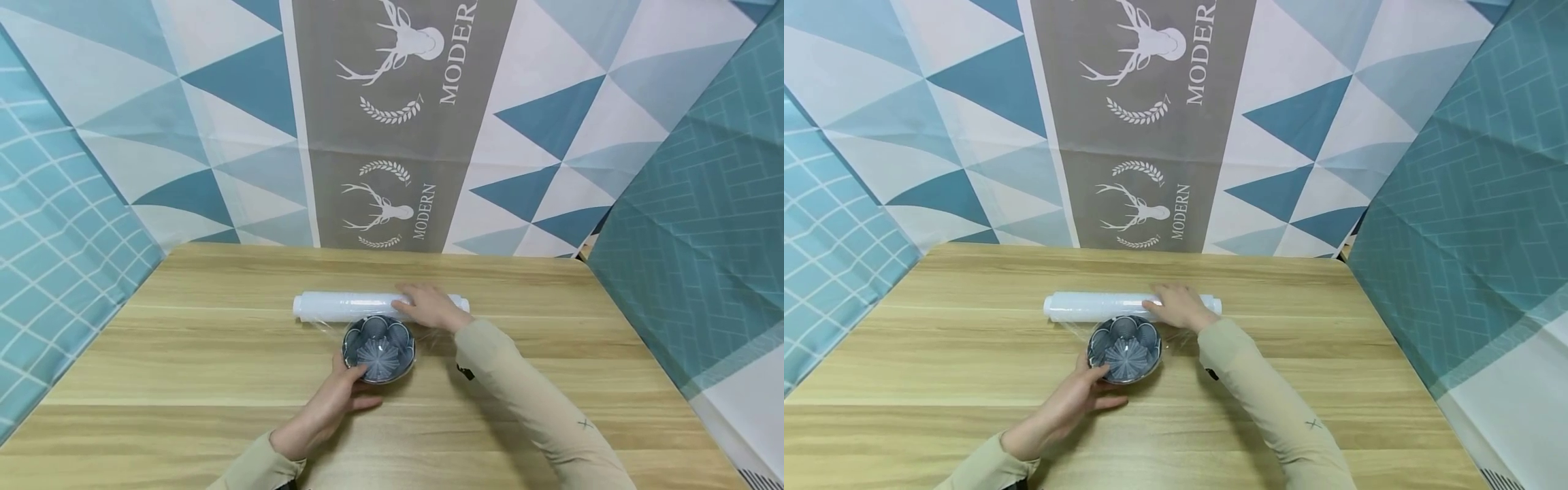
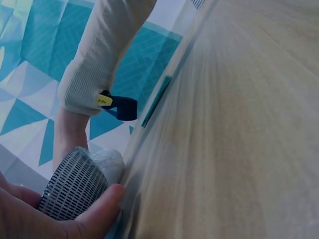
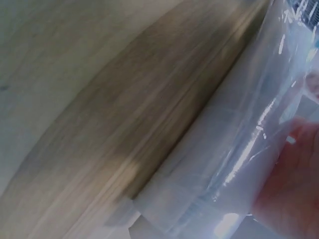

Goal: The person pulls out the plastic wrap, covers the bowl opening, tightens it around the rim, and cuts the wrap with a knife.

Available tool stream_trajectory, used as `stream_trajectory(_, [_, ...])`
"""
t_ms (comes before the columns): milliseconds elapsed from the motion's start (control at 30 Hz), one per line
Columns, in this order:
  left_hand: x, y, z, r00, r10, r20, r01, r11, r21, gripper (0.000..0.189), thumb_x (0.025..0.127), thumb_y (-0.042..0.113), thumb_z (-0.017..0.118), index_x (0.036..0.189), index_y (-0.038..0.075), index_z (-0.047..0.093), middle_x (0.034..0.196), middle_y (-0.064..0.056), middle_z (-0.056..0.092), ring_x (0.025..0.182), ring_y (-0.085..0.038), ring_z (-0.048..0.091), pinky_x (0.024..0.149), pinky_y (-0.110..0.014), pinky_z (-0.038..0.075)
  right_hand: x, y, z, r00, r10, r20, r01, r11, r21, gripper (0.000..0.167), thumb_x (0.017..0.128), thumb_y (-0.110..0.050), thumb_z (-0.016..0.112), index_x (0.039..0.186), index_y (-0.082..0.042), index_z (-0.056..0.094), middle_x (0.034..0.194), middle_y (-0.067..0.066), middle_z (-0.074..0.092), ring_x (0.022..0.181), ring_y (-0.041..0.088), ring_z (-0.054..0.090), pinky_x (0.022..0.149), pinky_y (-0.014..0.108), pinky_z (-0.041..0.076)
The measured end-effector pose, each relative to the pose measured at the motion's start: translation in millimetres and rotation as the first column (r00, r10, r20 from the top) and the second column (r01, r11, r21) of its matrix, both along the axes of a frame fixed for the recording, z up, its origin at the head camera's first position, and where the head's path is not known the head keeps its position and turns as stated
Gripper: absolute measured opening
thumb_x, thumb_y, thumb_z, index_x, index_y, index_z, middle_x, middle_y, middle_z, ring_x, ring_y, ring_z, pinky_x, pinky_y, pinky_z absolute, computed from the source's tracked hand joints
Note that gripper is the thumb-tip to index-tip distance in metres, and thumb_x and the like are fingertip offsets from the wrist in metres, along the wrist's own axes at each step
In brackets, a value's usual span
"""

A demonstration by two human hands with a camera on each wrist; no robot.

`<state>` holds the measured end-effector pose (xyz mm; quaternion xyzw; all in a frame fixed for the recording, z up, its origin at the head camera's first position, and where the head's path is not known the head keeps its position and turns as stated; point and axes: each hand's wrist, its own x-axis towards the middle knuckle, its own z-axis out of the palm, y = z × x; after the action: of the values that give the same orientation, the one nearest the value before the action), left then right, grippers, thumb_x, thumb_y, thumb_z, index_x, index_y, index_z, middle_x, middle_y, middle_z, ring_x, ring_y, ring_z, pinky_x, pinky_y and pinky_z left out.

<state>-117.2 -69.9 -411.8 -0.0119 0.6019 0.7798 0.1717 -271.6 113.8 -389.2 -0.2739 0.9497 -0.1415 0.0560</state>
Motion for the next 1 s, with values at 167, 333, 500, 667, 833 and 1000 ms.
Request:
stream_trajectory(167, [0.0,1.0,-0.4,1.000,0.007,-0.012,-0.006,0.999,0.043,0.058,0.096,0.010,0.030,0.139,0.005,-0.009,0.140,-0.034,0.015,0.119,-0.046,0.039,0.084,-0.046,0.049,0.5,0.2,2.7,1.000,-0.007,0.024,0.006,0.999,0.043,0.060,0.091,-0.050,0.043,0.136,-0.011,0.041,0.137,0.011,0.045,0.126,0.032,0.041,0.102,0.054,0.028])
stream_trajectory(333, [1.4,1.2,-1.2,0.999,0.007,-0.036,-0.005,0.999,0.053,0.058,0.096,0.008,0.030,0.140,0.005,-0.009,0.140,-0.035,0.014,0.119,-0.045,0.040,0.085,-0.046,0.048,0.2,-0.9,4.1,0.999,-0.038,0.029,0.037,0.999,0.017,0.059,0.089,-0.049,0.047,0.133,-0.011,0.045,0.133,0.011,0.049,0.122,0.032,0.045,0.101,0.051,0.032])
stream_trajectory(500, [1.3,-1.7,-2.3,1.000,0.009,-0.024,-0.007,0.998,0.058,0.059,0.096,0.007,0.030,0.142,0.007,-0.007,0.141,-0.034,0.015,0.117,-0.044,0.043,0.085,-0.046,0.048,1.1,-0.7,1.6,0.998,-0.054,0.035,0.055,0.998,-0.006,0.057,0.088,-0.048,0.050,0.131,-0.011,0.048,0.131,0.010,0.052,0.120,0.031,0.047,0.102,0.047,0.032])
stream_trajectory(667, [-0.7,-6.3,-3.9,1.000,0.001,-0.021,0.000,0.999,0.046,0.059,0.095,0.007,0.031,0.143,0.007,-0.003,0.140,-0.034,0.018,0.116,-0.043,0.044,0.086,-0.044,0.048,2.8,3.3,0.0,0.995,-0.090,0.038,0.091,0.996,-0.016,0.056,0.087,-0.049,0.051,0.128,-0.010,0.051,0.127,0.010,0.054,0.118,0.030,0.049,0.101,0.043,0.035])
stream_trajectory(833, [-3.6,-12.0,-3.8,0.999,0.002,-0.032,-0.001,1.000,0.020,0.057,0.095,0.009,0.032,0.144,0.005,0.003,0.135,-0.036,0.027,0.107,-0.040,0.051,0.084,-0.045,0.049,7.8,8.0,2.4,0.990,-0.126,0.058,0.128,0.991,-0.025,0.054,0.085,-0.049,0.055,0.121,-0.009,0.056,0.115,0.010,0.062,0.106,0.028,0.057,0.094,0.041,0.042])
stream_trajectory(1000, [-6.5,-17.9,-3.4,0.999,-0.015,-0.040,0.015,1.000,-0.009,0.054,0.095,0.011,0.032,0.143,0.001,0.008,0.129,-0.037,0.034,0.101,-0.037,0.056,0.084,-0.046,0.049,14.6,10.5,8.5,0.991,-0.131,0.041,0.131,0.991,0.017,0.049,0.082,-0.050,0.058,0.110,-0.009,0.061,0.094,0.005,0.066,0.084,0.021,0.060,0.080,0.037,0.047])
